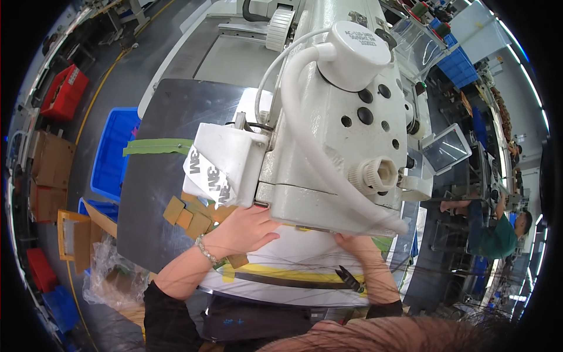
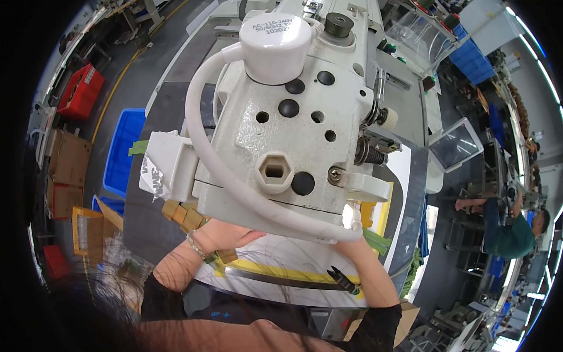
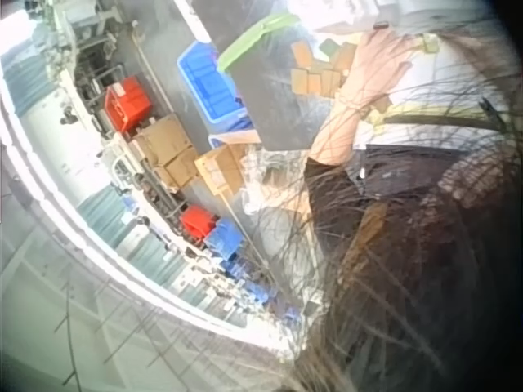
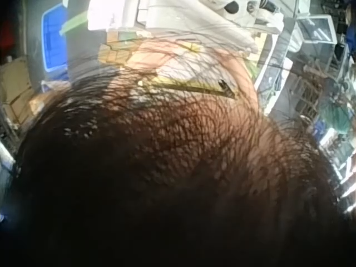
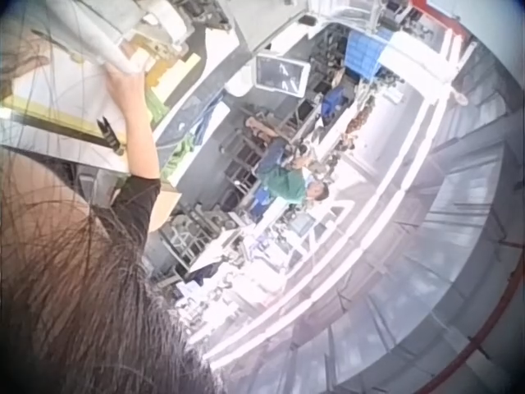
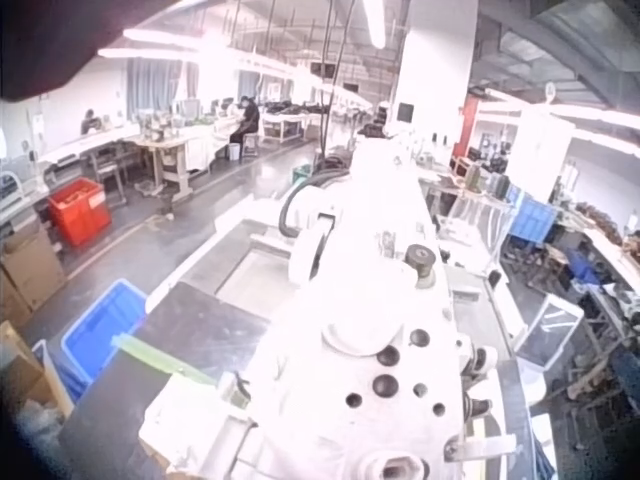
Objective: The recorder is using an industrial sewing machine to attach small leather or fabric patches to a larger material.
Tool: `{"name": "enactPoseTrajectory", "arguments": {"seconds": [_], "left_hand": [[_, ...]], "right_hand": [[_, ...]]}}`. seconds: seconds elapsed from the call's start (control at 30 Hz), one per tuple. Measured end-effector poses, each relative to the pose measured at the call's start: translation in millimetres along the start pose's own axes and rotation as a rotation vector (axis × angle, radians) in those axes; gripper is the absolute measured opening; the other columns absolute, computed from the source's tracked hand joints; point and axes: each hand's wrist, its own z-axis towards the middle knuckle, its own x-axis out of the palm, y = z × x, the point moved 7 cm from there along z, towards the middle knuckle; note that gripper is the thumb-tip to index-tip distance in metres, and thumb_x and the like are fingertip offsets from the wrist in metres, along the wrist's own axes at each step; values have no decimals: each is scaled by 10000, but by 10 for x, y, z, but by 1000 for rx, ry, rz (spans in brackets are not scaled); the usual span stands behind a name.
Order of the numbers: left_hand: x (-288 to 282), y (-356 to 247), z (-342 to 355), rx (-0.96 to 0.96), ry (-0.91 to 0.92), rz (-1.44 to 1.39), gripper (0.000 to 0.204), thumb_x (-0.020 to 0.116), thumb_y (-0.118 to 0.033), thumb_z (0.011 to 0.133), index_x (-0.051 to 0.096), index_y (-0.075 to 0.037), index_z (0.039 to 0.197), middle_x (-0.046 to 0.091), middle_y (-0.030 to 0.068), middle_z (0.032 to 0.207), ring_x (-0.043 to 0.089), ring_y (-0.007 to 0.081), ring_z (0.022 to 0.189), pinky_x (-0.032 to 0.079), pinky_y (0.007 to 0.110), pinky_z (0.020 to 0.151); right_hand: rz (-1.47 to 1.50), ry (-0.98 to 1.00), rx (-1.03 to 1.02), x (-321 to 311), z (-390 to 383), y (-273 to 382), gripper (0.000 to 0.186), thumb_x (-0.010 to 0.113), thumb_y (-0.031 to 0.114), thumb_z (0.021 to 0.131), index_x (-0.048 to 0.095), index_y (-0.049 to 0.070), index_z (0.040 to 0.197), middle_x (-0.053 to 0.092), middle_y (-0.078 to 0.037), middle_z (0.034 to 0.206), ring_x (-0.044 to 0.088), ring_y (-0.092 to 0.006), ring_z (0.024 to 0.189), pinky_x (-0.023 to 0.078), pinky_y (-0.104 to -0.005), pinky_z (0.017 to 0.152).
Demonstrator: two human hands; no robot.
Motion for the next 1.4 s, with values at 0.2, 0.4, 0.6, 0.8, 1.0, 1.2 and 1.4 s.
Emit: {"name": "enactPoseTrajectory", "arguments": {"seconds": [0.2, 0.4, 0.6, 0.8, 1.0, 1.2, 1.4], "left_hand": [[-24, -8, -6, -5, 7, 3, 195, 662, -251, 804, 625, -97, 917, 579, 30, 827, 575, 209, 817, 476, 342, 672], [-8, -7, -20, -20, 13, 21, 195, 650, -249, 815, 624, -97, 935, 588, 36, 853, 575, 225, 852, 476, 360, 726], [27, 0, -5, -22, 36, 15, 201, 655, -242, 811, 625, -96, 946, 592, 39, 864, 574, 229, 853, 465, 359, 761], [-39, -16, -10, -5, -7, 8, 190, 654, -238, 813, 623, -93, 932, 579, 38, 845, 574, 222, 837, 484, 344, 698], [-26, -5, -14, -18, 11, 0, 166, 647, -246, 821, 619, -100, 894, 568, 28, 831, 574, 204, 824, 503, 324, 602], [-46, -17, -10, -17, 1, 13, 160, 647, -252, 822, 608, -101, 854, 569, 15, 880, 578, 193, 833, 516, 318, 595], [-60, -26, -2, -8, -5, 14, 164, 649, -251, 818, 600, -96, 841, 570, 13, 897, 578, 190, 842, 518, 312, 595]], "right_hand": [[-422, 420, 111, 95, -30, -79, 552, 518, 238, 878, 368, 107, 1392, 420, -82, 1399, 408, -240, 1279, 305, -385, 1074], [-583, 424, 90, 110, -2, -71, 519, 552, 189, 849, 447, 120, 1353, 431, -89, 1385, 381, -263, 1296, 274, -405, 1088], [-558, 51, -352, 3, -35, 169, 218, 617, 111, 723, 637, 55, 933, 612, -153, 908, 589, -367, 865, 469, -485, 792], [-350, 315, -44, 109, -82, -178, 533, 594, 166, 836, 457, 98, 1347, 459, -83, 1370, 398, -260, 1286, 273, -402, 1098], [-333, 75, -252, 63, -20, 52, 205, 608, 117, 744, 639, 34, 929, 613, -182, 940, 582, -380, 930, 442, -483, 883], [-161, 251, -65, 96, -74, -210, 512, 533, 202, 896, 369, 98, 1369, 485, -54, 1344, 455, -189, 1236, 331, -347, 1058], [198, 265, 29, 104, -88, -264, 463, 379, 289, 955, 347, 87, 1370, 480, -55, 1355, 461, -176, 1229, 331, -349, 1056]]}}
